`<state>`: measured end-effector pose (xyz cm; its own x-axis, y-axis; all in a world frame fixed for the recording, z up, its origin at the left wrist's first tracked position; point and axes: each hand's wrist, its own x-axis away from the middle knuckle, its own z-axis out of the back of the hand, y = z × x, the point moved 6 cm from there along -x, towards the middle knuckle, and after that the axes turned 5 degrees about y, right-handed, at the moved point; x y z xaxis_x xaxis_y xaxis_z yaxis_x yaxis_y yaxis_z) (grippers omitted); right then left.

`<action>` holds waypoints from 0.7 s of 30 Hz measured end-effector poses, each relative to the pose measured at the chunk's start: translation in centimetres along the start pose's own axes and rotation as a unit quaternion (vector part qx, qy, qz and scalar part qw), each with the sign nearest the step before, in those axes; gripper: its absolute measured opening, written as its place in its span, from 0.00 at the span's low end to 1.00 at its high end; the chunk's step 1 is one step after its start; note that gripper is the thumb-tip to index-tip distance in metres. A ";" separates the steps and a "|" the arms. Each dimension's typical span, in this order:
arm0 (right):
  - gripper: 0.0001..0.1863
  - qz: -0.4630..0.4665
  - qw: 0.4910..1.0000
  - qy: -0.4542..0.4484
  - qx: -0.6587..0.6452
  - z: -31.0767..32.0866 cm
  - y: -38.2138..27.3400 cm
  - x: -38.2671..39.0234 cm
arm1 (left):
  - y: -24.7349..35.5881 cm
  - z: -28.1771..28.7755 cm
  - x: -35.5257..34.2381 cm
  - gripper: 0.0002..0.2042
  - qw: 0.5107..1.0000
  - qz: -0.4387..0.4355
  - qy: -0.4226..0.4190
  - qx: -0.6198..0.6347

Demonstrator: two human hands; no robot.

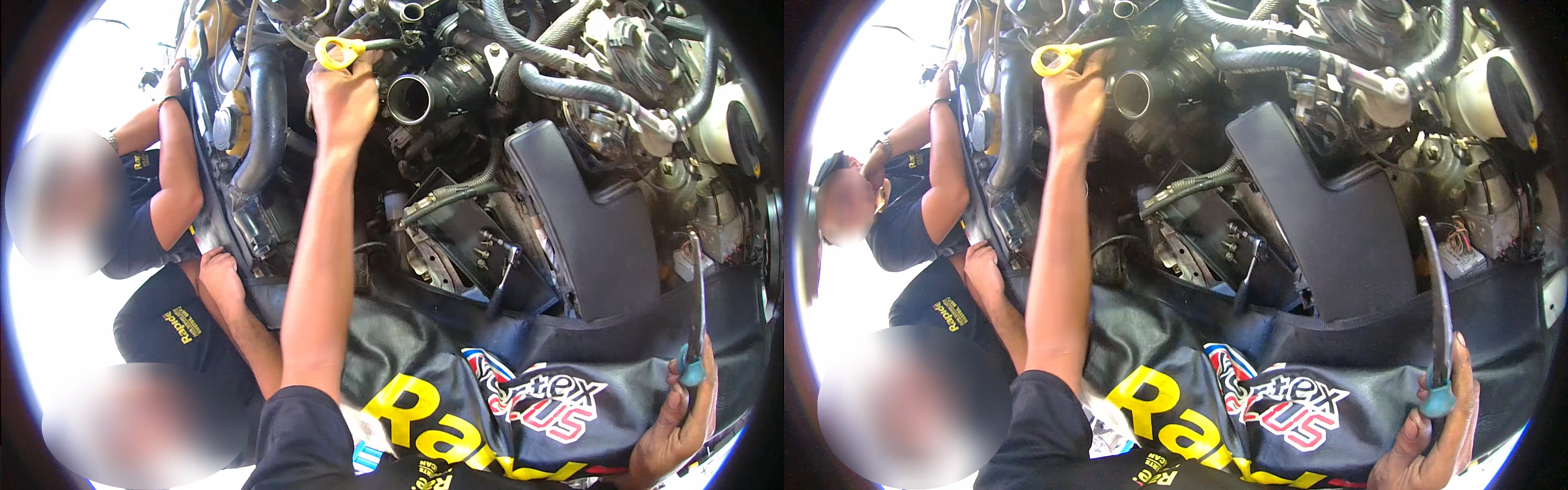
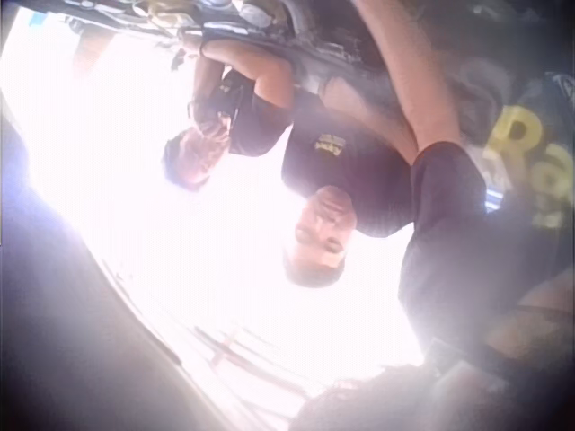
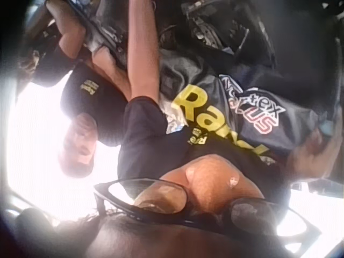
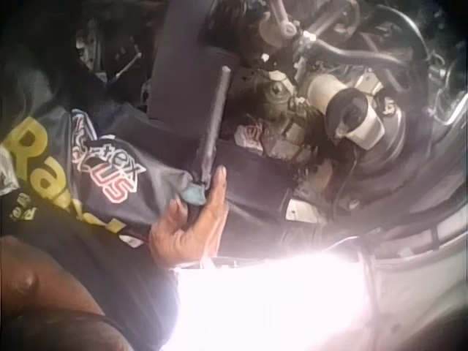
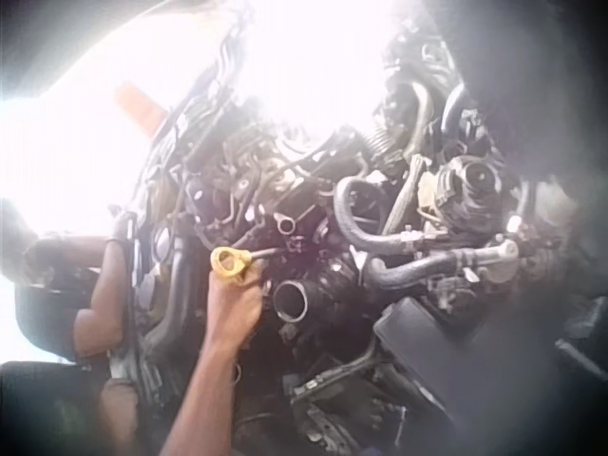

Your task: The person sprays a cleaning agent into the engine bay and wipes components with a cloth. They retrieve a tool from a nearby cart and use it to adjust parts within the engine while another person assists nearby.

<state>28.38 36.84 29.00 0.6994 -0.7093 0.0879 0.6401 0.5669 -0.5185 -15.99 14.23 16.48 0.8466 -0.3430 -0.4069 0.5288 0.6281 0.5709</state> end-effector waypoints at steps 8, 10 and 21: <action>0.37 0.065 0.997 0.020 -0.040 0.5 -3.7 -0.7 | 9.6 12.6 3.4 0.18 0.965 0.048 -0.250 -0.062; 0.38 0.102 0.993 0.041 -0.041 0.8 -4.0 -0.5 | 13.0 15.8 4.9 0.20 0.963 0.119 -0.241 -0.026; 0.30 0.283 0.938 0.161 -0.123 4.8 -6.7 10.7 | 28.3 15.7 27.9 0.36 0.835 0.000 -0.259 0.486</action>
<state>33.13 27.44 37.54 0.7476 -0.4365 -0.5005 0.0748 0.8042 -0.5896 23.59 11.48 32.51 0.6266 -0.7564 -0.1876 0.1145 -0.1487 0.9822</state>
